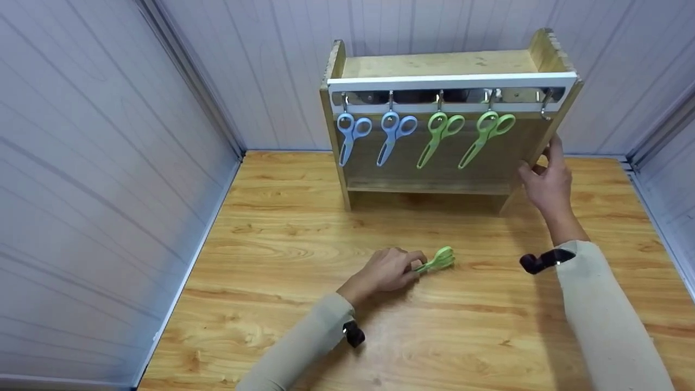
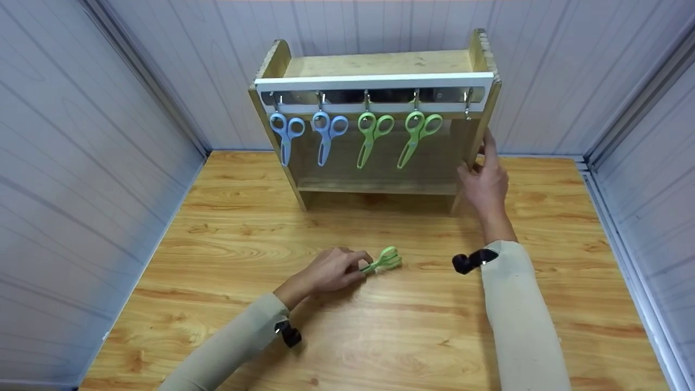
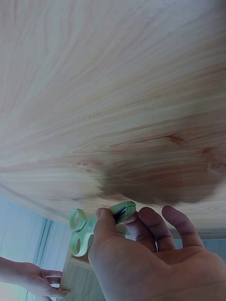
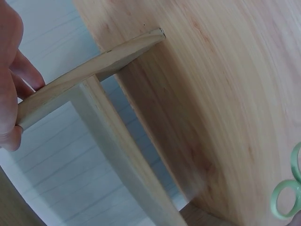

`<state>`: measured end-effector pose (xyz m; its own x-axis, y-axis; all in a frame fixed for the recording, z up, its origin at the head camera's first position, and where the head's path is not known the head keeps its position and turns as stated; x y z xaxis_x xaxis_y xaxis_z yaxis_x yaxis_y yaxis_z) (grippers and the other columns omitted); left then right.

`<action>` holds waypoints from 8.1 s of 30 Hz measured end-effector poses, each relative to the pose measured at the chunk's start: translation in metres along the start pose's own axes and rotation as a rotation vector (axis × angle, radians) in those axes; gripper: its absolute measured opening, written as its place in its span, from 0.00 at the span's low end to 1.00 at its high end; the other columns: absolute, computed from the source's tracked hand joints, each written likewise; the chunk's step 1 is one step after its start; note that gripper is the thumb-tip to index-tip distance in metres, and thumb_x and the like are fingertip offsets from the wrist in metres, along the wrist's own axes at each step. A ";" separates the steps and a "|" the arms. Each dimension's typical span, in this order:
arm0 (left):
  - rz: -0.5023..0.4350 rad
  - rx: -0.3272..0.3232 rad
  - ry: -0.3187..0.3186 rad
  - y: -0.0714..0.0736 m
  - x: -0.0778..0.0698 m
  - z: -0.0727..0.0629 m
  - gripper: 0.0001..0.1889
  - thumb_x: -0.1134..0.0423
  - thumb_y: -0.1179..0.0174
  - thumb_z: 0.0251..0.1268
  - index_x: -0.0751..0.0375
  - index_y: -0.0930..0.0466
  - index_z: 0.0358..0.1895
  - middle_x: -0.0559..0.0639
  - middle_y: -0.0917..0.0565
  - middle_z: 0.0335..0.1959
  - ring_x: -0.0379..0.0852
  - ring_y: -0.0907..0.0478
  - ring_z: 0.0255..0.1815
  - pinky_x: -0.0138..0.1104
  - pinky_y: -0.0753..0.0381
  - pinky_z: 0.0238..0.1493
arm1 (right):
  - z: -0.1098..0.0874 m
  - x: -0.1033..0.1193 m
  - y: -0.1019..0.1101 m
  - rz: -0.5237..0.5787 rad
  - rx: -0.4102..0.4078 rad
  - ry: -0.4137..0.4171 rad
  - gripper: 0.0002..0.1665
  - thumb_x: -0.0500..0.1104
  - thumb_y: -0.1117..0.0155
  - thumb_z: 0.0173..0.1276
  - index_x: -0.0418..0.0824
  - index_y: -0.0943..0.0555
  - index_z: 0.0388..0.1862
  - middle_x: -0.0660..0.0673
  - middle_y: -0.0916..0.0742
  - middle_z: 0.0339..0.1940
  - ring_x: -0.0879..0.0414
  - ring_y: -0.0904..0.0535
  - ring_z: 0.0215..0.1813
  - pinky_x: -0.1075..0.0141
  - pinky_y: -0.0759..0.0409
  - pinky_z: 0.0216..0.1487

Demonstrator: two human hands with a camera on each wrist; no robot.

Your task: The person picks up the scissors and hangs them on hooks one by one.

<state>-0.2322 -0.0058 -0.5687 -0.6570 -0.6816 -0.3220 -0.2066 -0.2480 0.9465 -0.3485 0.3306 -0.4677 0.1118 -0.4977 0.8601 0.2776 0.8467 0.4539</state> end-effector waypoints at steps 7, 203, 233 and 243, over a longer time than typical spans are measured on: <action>-0.049 -0.043 0.006 0.005 0.001 -0.002 0.16 0.52 0.35 0.85 0.43 0.15 0.68 0.45 0.05 0.35 0.38 0.19 0.30 0.28 0.33 0.30 | -0.002 0.003 0.002 0.011 0.007 0.032 0.52 0.40 0.39 0.81 0.59 0.50 0.96 0.30 0.27 0.88 0.23 0.19 0.76 0.73 0.13 0.62; -0.335 -0.348 0.000 0.166 -0.089 0.145 0.17 0.52 0.36 0.87 0.42 0.16 0.71 0.39 0.14 0.38 0.32 0.26 0.36 0.26 0.31 0.36 | -0.004 0.004 -0.004 -0.045 -0.112 0.055 0.40 0.36 0.35 0.80 0.42 0.36 0.86 0.37 0.17 0.75 0.46 0.23 0.80 0.48 0.17 0.79; -0.381 -0.324 0.077 0.157 -0.091 0.156 0.18 0.49 0.38 0.88 0.37 0.17 0.73 0.37 0.10 0.39 0.30 0.24 0.37 0.26 0.28 0.38 | -0.005 0.003 -0.006 -0.047 -0.096 0.062 0.44 0.35 0.34 0.80 0.47 0.39 0.90 0.36 0.20 0.80 0.43 0.24 0.83 0.44 0.19 0.80; -0.375 -0.335 0.110 0.157 -0.088 0.158 0.18 0.49 0.38 0.88 0.36 0.17 0.74 0.37 0.13 0.38 0.31 0.25 0.36 0.26 0.29 0.37 | -0.005 0.003 -0.004 -0.029 -0.088 0.062 0.45 0.35 0.35 0.80 0.46 0.40 0.90 0.32 0.21 0.82 0.39 0.26 0.85 0.43 0.20 0.81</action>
<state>-0.3212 0.1235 -0.3887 -0.4986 -0.5675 -0.6552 -0.1577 -0.6839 0.7123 -0.3445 0.3246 -0.4683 0.1608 -0.5349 0.8295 0.3642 0.8133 0.4538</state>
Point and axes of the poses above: each hand's wrist, its own z-axis towards the middle knuckle, its own y-axis out of the back of the hand, x = y × z, the point moved 6 cm from there along z, towards the middle knuckle
